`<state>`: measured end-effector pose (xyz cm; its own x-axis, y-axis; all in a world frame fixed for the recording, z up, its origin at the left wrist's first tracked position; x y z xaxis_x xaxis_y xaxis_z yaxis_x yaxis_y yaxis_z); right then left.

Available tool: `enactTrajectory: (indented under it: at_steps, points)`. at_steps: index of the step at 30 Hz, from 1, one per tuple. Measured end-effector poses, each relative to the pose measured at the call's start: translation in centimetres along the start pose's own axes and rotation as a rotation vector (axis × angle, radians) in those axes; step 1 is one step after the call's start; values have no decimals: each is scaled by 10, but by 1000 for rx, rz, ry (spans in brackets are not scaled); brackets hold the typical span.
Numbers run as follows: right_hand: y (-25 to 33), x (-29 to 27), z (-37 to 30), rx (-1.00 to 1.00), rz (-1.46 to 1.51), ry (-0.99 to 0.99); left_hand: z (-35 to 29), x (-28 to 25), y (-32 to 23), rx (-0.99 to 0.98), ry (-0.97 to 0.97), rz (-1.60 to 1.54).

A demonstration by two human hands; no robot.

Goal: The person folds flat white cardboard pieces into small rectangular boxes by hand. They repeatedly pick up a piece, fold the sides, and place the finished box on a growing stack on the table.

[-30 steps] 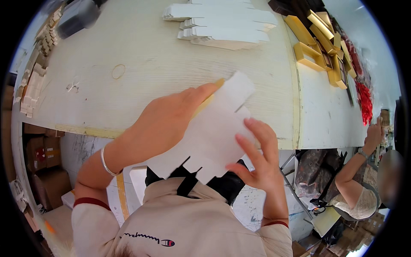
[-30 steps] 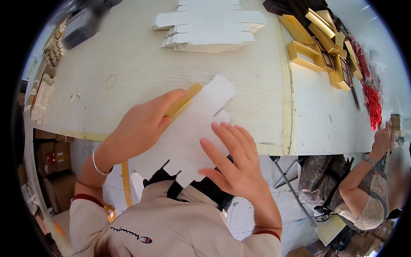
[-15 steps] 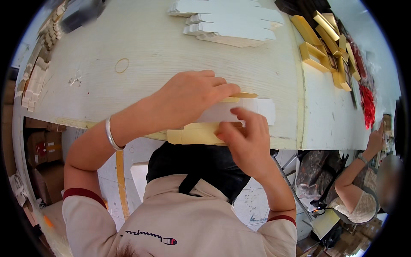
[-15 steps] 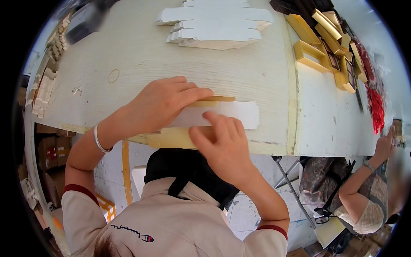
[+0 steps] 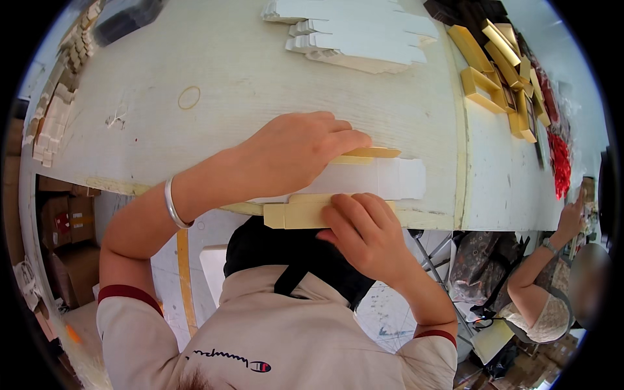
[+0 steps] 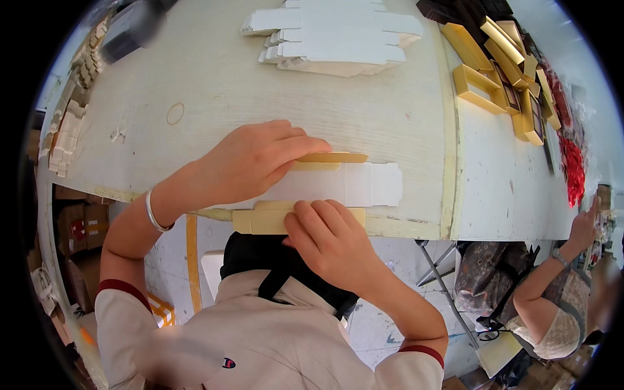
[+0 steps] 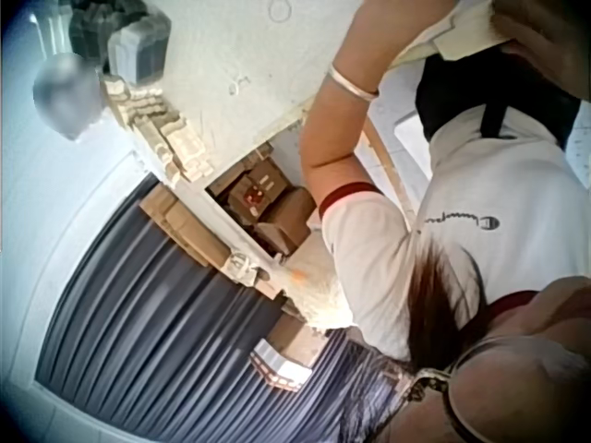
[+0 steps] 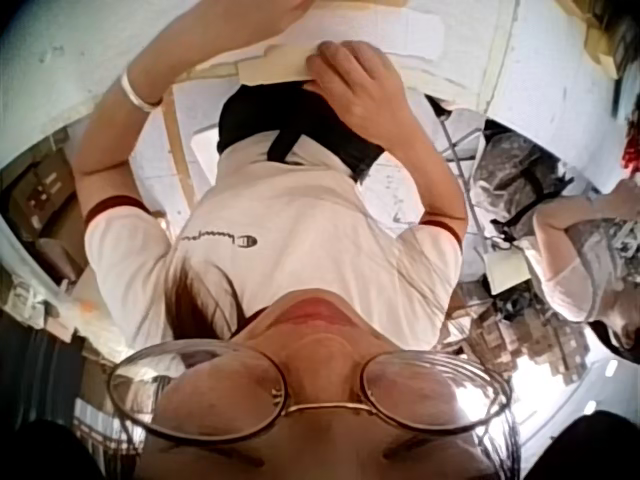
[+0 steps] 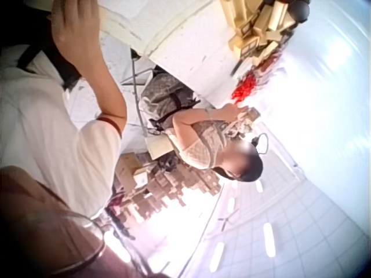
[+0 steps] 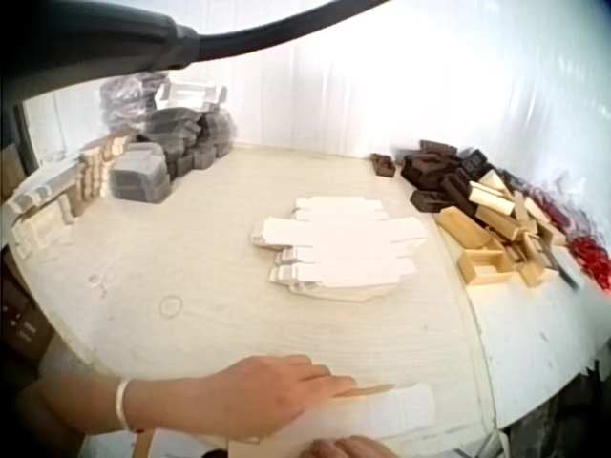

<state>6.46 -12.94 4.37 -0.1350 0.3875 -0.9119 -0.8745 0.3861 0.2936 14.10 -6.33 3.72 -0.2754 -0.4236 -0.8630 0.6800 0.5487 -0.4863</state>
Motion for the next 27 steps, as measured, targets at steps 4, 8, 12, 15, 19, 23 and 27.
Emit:
enactTrajectory:
  at_steps: [4,8,12,15,19,23,27]
  points:
    - [6,-1,-8,-18,-52,-90,-2,2,-7,9,36,-70]
    - [-6,1,4,84,101,77,-3,1,-8,16,30,-31]
    - [-32,14,20,163,128,146,-3,0,-8,15,-2,-65]
    - [-32,12,25,83,117,134,-6,-3,-9,3,-8,-89]
    - [-32,10,25,95,15,125,-13,-8,-10,-27,64,-80]
    - [-26,13,17,112,-113,199,-35,-3,-19,-64,173,93]
    - [-25,-3,14,81,-80,213,-48,8,-30,-136,103,164]
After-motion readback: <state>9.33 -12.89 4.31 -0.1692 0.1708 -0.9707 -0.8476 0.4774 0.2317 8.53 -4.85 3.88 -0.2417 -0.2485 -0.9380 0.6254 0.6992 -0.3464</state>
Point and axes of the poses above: each hand's wrist, its own z-axis towards the middle knuckle, its own x-axis out of the palm, y = z × x, the point moved 10 cm from there along z, towards the middle knuckle, and after that the axes turned 12 degrees about y, right-handed, at the moved point
